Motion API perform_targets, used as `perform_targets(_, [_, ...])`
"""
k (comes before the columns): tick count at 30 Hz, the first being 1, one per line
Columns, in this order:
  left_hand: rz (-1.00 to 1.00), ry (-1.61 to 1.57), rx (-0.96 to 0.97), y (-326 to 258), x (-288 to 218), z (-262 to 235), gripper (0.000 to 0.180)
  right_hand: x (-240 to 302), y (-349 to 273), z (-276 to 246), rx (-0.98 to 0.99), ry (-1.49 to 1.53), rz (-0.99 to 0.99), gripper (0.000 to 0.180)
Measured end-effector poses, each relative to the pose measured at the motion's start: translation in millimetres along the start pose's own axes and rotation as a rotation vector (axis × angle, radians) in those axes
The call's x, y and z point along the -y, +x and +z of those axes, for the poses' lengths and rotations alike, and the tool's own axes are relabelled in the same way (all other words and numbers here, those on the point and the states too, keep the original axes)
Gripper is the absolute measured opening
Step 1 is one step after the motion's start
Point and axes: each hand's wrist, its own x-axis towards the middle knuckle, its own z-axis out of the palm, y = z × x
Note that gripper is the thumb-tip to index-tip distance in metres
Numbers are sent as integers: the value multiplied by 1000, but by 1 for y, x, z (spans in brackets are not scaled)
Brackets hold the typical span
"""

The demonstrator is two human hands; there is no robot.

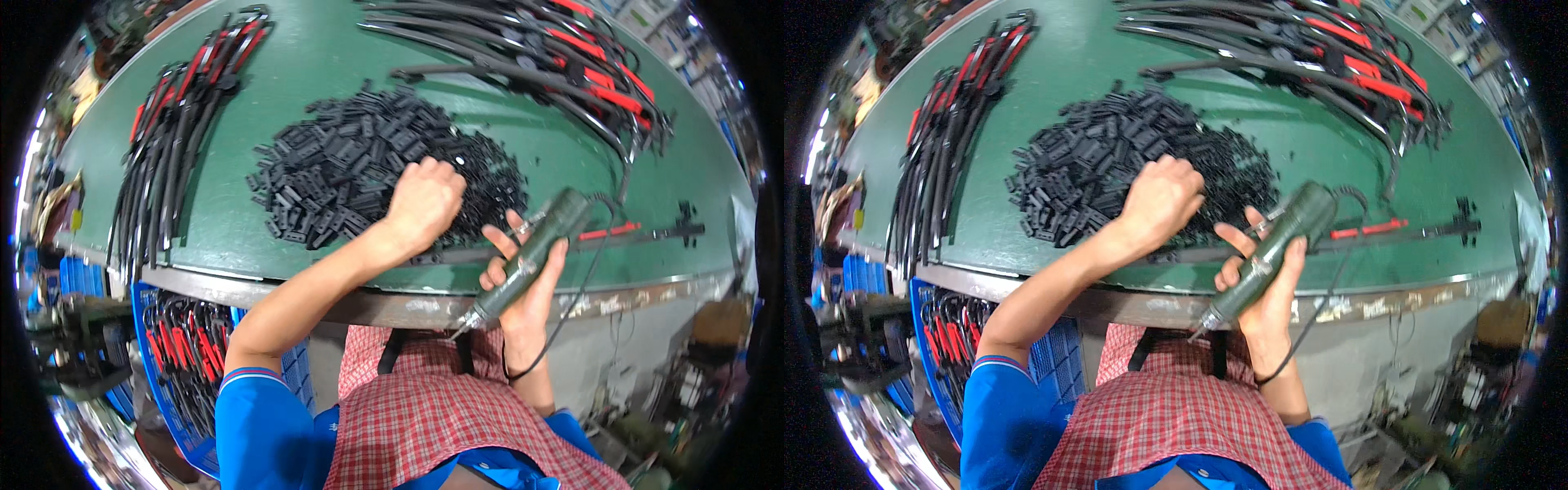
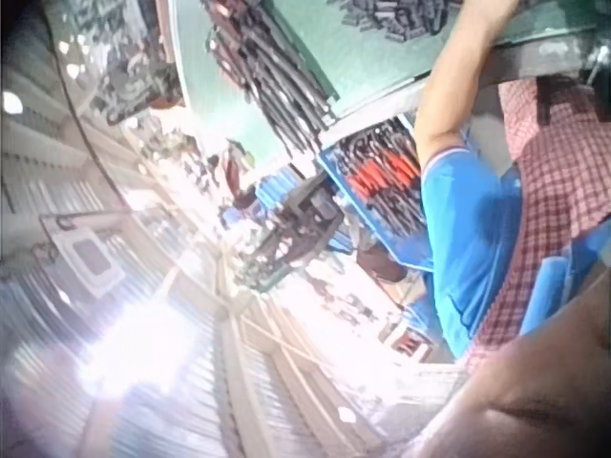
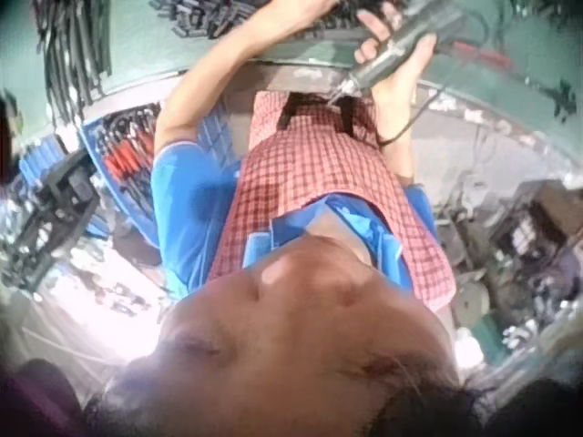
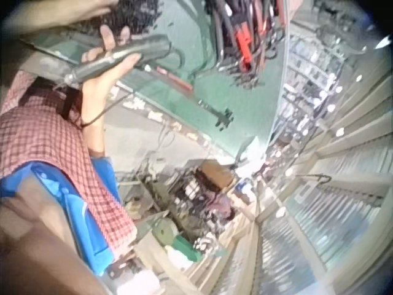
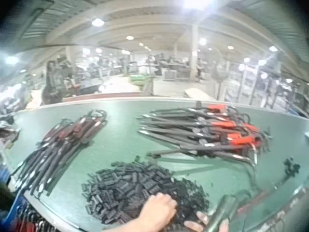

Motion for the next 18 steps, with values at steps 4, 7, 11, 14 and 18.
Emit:
perform_targets(4, [-10,-140,-158,-10,-1,-1,11,1,0,0,63,-8,-13,74])
perform_targets(7, [-50,-281,-210,-20,0,-2,14,3,1,-1,77,-33,-7,75])
perform_targets(11, [-1,-94,-66,-20,-6,-11,25,3,3,4,29,-46,-21,75])
perform_targets(14, [9,-62,-23,-13,-9,-8,21,1,3,8,-14,-56,-43,76])
perform_targets(18, [1,-197,-168,-20,-4,-2,14,2,1,10,-73,-83,-49,78])
